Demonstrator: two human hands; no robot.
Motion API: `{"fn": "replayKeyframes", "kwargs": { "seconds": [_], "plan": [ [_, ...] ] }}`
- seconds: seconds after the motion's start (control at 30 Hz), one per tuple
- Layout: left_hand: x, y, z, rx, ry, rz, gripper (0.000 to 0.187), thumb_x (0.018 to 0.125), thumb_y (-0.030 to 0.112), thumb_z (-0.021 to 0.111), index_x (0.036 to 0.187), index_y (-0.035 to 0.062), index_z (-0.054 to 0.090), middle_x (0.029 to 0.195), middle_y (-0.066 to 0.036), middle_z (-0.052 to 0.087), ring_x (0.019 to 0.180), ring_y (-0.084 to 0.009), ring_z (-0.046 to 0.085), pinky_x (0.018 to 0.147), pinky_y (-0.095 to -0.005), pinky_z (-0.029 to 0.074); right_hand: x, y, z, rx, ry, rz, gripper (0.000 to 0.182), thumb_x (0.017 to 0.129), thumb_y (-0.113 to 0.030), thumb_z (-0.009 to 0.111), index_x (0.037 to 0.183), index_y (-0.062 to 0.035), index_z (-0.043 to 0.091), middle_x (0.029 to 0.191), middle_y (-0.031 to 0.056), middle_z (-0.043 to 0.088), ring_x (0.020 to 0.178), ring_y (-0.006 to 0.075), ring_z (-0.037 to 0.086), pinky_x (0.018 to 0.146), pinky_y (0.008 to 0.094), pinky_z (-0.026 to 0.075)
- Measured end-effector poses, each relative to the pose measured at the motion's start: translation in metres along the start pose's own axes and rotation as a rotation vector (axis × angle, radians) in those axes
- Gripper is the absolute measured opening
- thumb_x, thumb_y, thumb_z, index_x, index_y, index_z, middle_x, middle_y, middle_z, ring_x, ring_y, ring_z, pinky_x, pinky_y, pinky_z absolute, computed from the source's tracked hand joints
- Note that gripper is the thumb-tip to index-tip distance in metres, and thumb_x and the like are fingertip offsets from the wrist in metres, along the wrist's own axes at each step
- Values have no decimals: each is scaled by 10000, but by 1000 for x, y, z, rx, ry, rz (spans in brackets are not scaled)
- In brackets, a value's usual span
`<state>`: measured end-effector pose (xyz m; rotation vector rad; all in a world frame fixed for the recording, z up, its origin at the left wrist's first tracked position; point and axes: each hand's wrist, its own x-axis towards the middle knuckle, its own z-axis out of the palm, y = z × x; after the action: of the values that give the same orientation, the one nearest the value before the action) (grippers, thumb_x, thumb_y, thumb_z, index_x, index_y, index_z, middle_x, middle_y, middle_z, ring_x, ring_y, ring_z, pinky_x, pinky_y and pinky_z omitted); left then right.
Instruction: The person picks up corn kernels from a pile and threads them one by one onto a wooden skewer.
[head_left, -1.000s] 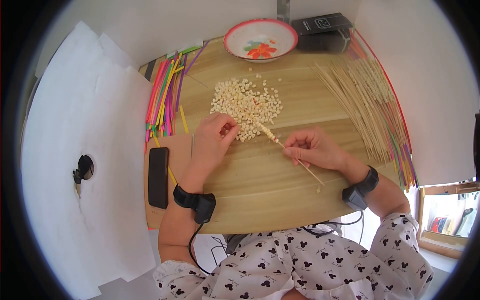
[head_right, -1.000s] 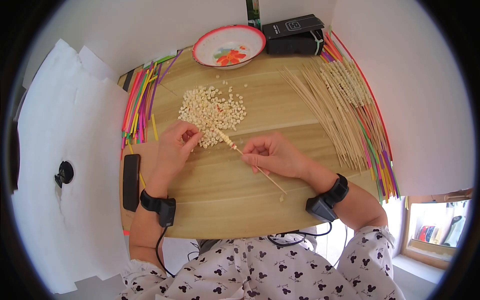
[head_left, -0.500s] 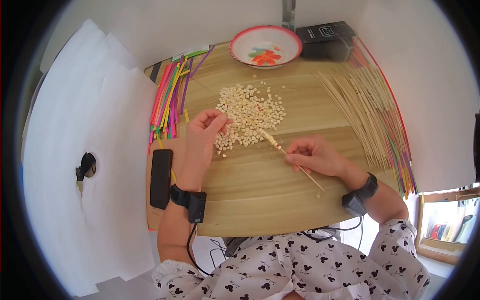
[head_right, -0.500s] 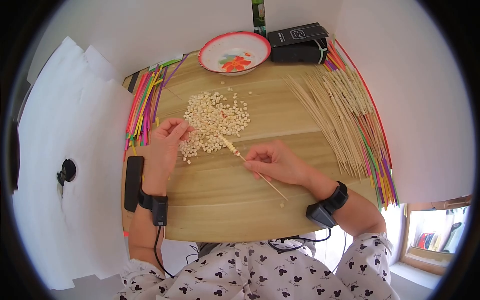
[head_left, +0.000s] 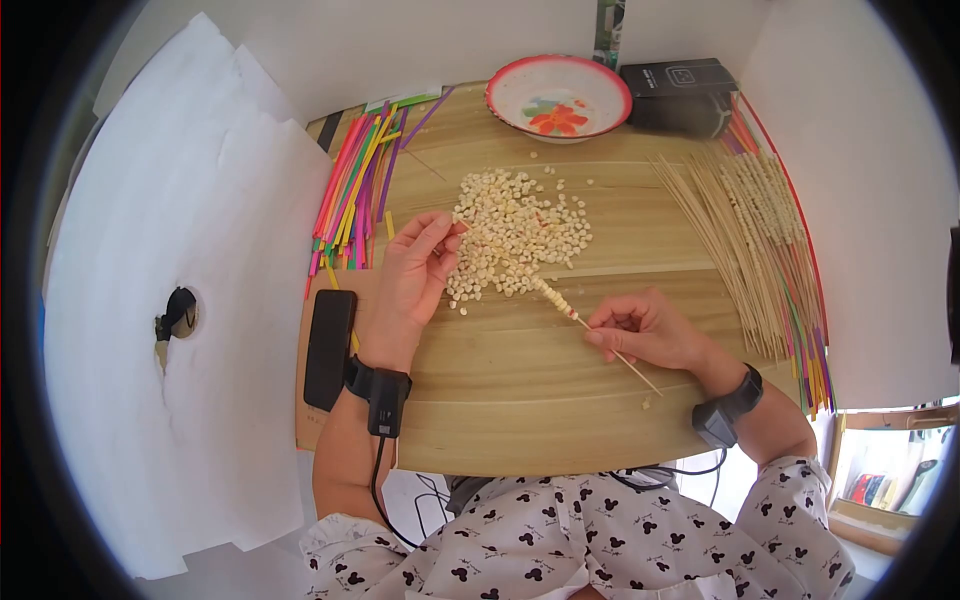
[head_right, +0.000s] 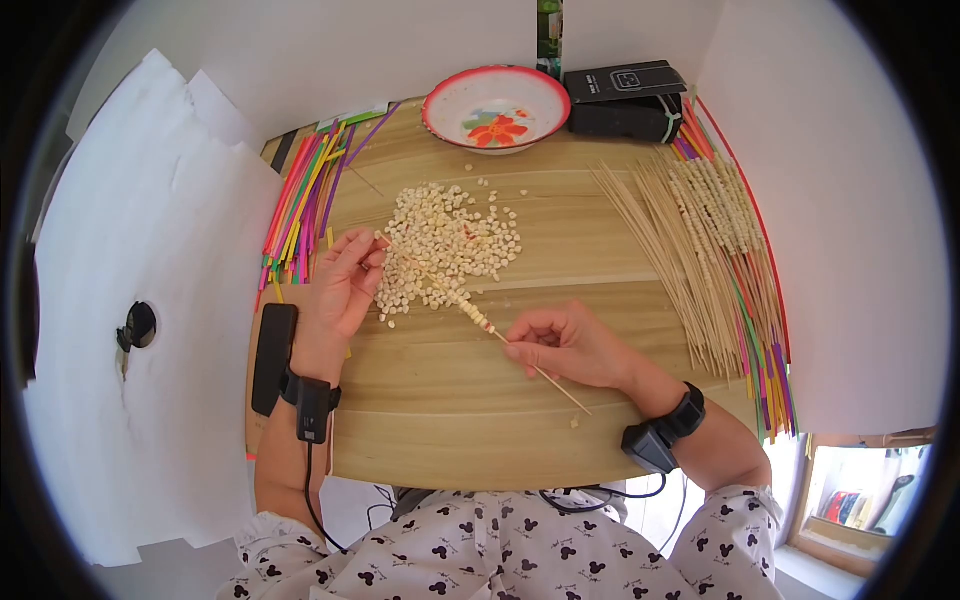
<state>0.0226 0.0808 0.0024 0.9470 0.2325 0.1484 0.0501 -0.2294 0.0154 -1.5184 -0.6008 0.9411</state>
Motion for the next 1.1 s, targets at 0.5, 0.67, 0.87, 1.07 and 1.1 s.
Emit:
{"fn": "replayKeyframes", "kwargs": {
  "seconds": [0.5,0.67,0.87,1.07,1.1],
  "plan": [
    [0,-1,0,-50,-28,18,113,908,87,638,998,18,641,901,-95,671,708,-85,573,587,-211,459,1,0,3,15,35,-9,125,919,-153,650,913,-29,650,641,-26,593,541,2,503,454,163,366],
    [1,-1,-1,-29,-31,32,118,906,86,639,1001,16,643,896,-92,669,708,-86,572,593,-215,462,1,3,2,-2,44,-25,130,918,-155,652,914,-26,650,639,-30,585,546,3,513,452,163,363],
    [-1,0,2,-4,-5,20,105,920,88,619,1005,29,637,897,-76,649,708,-89,545,585,-212,433,0,-1,-1,-17,0,12,143,927,-146,635,944,-4,634,726,-32,591,621,22,523,529,177,397],
    [0,-1,-1,-26,-17,25,122,907,85,637,1002,8,645,891,-97,674,700,-84,579,590,-212,469,0,2,-1,-8,8,14,141,929,-142,632,936,-1,627,728,-29,593,621,24,523,538,176,404],
    [1,-2,-2,-25,-19,26,122,906,86,639,1001,9,646,893,-97,676,701,-84,583,589,-210,471,0,1,-1,-3,10,19,140,930,-141,630,933,-1,625,728,-30,593,621,24,523,538,175,405]
  ]
}}
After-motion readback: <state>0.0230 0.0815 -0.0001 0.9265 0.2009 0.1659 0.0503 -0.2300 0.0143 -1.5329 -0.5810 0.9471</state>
